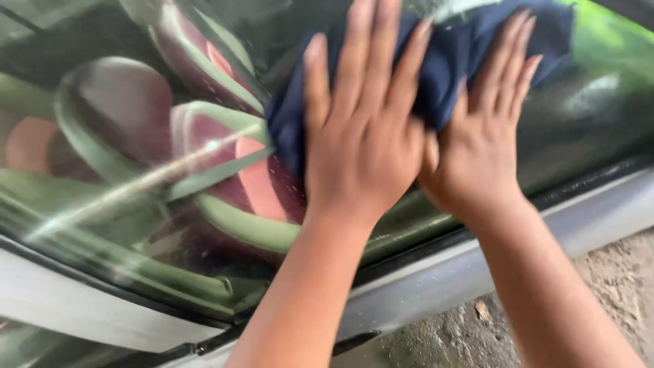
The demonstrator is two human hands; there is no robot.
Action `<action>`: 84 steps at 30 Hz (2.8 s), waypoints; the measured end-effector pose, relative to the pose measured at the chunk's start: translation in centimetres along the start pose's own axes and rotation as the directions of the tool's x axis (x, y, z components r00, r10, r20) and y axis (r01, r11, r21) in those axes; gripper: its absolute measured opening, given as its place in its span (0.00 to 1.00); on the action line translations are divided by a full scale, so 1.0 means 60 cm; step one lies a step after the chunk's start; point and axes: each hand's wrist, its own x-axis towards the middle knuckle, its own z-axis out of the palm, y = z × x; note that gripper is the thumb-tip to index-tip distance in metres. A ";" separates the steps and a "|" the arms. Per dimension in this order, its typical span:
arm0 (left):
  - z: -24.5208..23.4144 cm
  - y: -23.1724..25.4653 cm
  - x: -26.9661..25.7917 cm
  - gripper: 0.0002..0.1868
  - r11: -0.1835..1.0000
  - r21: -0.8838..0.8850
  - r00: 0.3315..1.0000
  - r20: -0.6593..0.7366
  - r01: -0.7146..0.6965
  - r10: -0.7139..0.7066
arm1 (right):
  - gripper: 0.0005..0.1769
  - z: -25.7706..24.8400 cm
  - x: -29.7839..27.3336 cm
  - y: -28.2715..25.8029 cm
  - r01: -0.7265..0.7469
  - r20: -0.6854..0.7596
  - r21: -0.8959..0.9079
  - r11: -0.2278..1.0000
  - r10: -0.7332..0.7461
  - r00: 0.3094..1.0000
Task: The person uses a blue cloth to wipe the exterior of a silver car, starting with the rear window and moving along the side windows and body panels. The person wipes the glass and painted surfaces to remove water or residue.
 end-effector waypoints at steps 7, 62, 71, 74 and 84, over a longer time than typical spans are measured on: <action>-0.001 -0.060 -0.109 0.27 0.987 0.161 0.994 0.110 -0.027 0.010 | 0.61 0.027 -0.014 0.053 -0.016 0.187 -0.050 0.999 0.025 0.982; -0.084 -0.243 -0.342 0.28 0.924 0.251 0.957 -0.063 0.289 -0.283 | 0.41 0.118 -0.077 -0.318 0.211 0.099 -0.014 0.977 -0.209 0.973; -0.053 -0.224 -0.376 0.29 0.901 0.333 0.960 -0.069 0.279 -0.272 | 0.43 0.147 -0.146 -0.274 0.120 0.011 -0.039 0.992 -0.119 0.993; -0.053 -0.210 -0.385 0.28 0.896 0.352 0.959 -0.023 0.272 -0.282 | 0.42 0.135 -0.154 -0.273 0.202 0.060 -0.031 0.979 -0.200 0.978; -0.017 -0.126 -0.453 0.28 0.897 0.284 0.931 0.037 0.339 -0.364 | 0.36 0.133 -0.236 -0.221 0.370 0.186 -0.092 0.924 -0.350 0.918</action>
